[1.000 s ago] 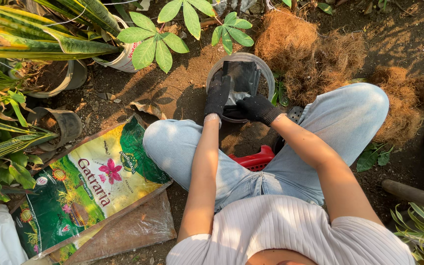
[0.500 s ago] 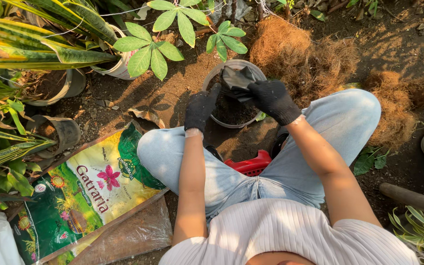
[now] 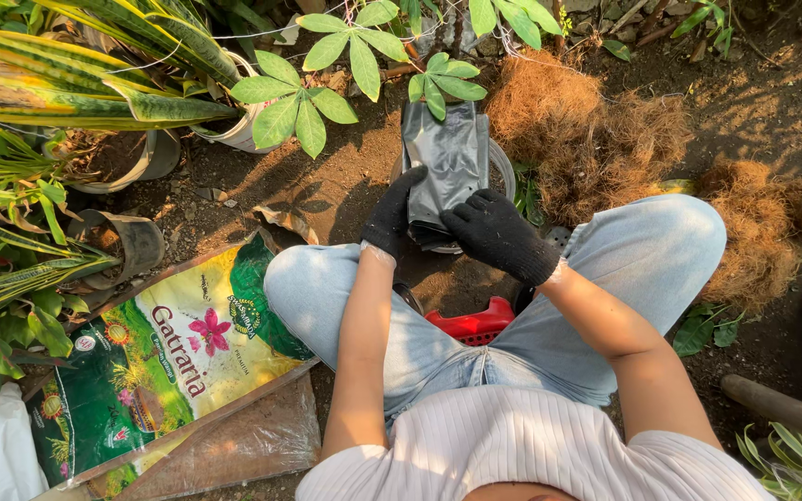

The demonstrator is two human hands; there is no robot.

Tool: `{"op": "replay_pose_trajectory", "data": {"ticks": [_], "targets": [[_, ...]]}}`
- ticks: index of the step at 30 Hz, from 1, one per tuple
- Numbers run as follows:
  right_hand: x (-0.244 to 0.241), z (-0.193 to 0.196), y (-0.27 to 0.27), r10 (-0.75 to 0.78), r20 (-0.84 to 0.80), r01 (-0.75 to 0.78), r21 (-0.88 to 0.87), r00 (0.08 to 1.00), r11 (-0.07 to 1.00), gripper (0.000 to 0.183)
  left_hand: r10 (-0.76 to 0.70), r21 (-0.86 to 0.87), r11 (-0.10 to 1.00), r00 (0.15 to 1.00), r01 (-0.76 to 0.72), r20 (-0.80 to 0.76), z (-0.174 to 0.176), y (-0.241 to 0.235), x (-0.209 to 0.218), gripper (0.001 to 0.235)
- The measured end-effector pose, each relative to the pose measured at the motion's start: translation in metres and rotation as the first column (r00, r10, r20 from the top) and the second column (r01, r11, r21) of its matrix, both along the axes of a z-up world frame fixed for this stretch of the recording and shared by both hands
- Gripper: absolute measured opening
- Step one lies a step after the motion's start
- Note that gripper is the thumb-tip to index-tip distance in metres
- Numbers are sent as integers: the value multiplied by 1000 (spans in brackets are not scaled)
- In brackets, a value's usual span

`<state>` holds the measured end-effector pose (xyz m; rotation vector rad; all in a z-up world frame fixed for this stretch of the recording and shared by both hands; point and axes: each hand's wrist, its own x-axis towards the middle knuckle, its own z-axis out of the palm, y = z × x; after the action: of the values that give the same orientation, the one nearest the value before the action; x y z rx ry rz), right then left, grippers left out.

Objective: The person sits on a small stool and fills black plastic nursery bags with soil from a bucket. They wear gloves and handle the bags one by one, scooping soil into them and placing the filled bags into a larger container.

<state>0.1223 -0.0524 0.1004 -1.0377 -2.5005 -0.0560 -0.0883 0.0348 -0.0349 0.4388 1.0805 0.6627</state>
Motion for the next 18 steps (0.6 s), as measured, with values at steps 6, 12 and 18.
{"op": "replay_pose_trajectory", "data": {"ticks": [6,12,18], "targets": [[4,9,6,-14,-49,5,-181,999,983,36,68,254,963,994,-88,89,-49,12,-5,36],[35,28,17,-201,-267,-53,-714,942,698,63,141,137,978,982,-158,125,-18,8,5,28],[55,-35,45,-586,-325,246,-681,743,690,79,118,247,956,979,-157,166,22,2,10,34]]}}
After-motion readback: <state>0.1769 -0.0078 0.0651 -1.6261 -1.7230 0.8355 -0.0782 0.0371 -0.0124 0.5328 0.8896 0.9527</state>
